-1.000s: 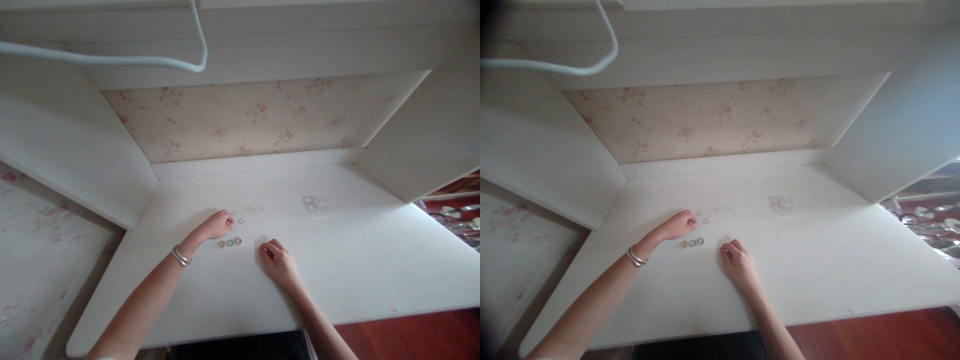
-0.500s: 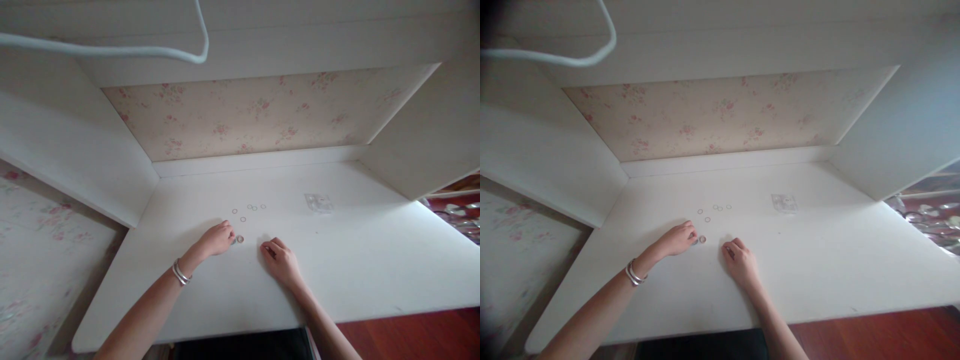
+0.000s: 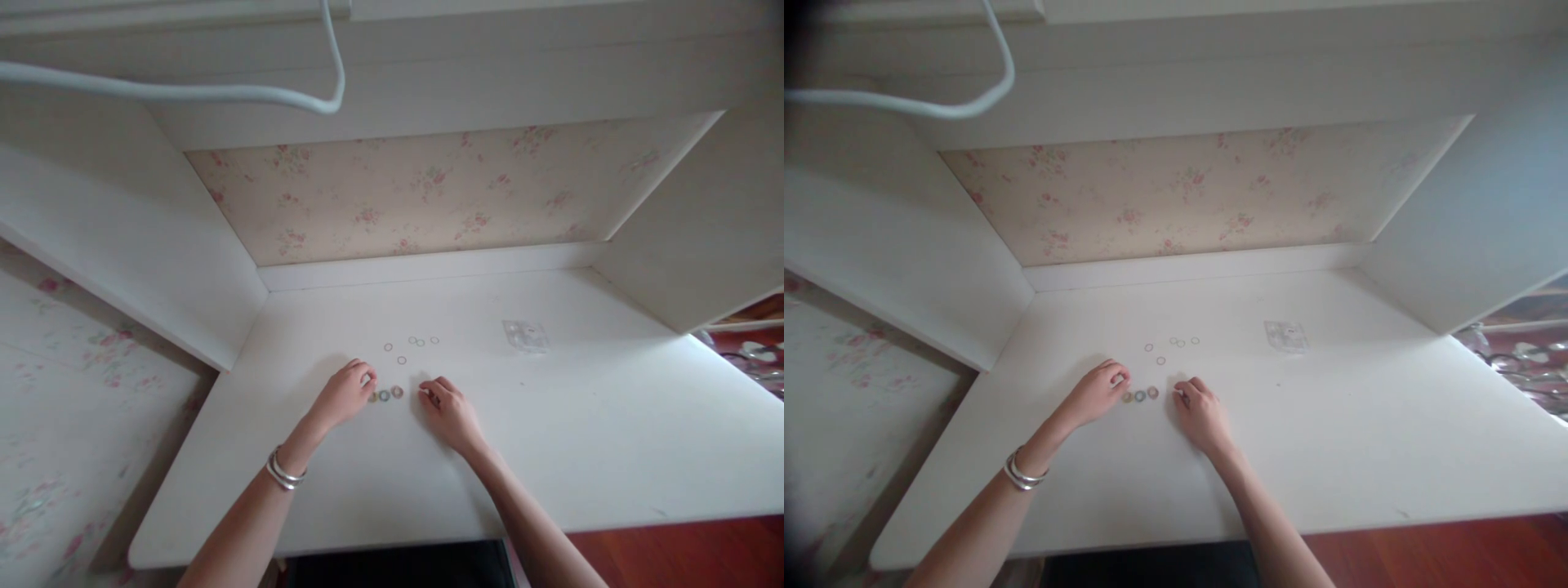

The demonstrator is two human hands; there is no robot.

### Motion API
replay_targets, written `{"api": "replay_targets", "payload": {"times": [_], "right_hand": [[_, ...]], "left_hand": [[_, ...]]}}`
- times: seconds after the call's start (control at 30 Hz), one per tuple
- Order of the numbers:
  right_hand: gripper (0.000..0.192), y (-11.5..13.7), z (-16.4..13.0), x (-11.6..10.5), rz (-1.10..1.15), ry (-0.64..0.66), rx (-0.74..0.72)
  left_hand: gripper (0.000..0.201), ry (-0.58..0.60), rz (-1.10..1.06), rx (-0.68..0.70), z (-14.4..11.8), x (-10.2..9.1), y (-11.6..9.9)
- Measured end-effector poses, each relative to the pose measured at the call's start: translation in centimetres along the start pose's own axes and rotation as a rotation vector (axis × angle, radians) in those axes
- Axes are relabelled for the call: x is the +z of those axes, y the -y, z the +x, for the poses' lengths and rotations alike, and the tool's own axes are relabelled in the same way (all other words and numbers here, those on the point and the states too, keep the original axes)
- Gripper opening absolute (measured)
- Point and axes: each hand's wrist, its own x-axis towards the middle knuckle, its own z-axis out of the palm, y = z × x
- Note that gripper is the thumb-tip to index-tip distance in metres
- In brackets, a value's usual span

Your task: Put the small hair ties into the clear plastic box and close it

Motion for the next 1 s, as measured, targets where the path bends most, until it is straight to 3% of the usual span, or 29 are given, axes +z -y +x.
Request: {"api": "replay_targets", "payload": {"times": [0.27,0.4,0.6,0.77,1.0], "right_hand": [[0.027,1.0,5.7,1.5,-0.207,0.088,-0.123],[0.025,0.4,6.4,1.6,-0.187,0.138,-0.139],[0.026,-0.2,4.7,2.1,-0.108,0.046,-0.127],[0.027,2.5,1.8,2.5,0.010,-0.094,-0.138],[0.025,5.7,0.2,3.8,-0.195,-0.004,-0.268]], "left_hand": [[0.031,-0.167,-0.313,-0.322,-5.1,2.1,3.7],[0.032,-0.216,-0.395,-0.376,-6.1,2.8,4.6],[0.032,-0.207,-0.500,-0.395,-5.9,2.1,4.5],[0.034,-0.201,-0.527,-0.398,-6.1,1.7,4.6],[0.033,-0.200,-0.534,-0.385,-6.4,1.6,4.6]]}}
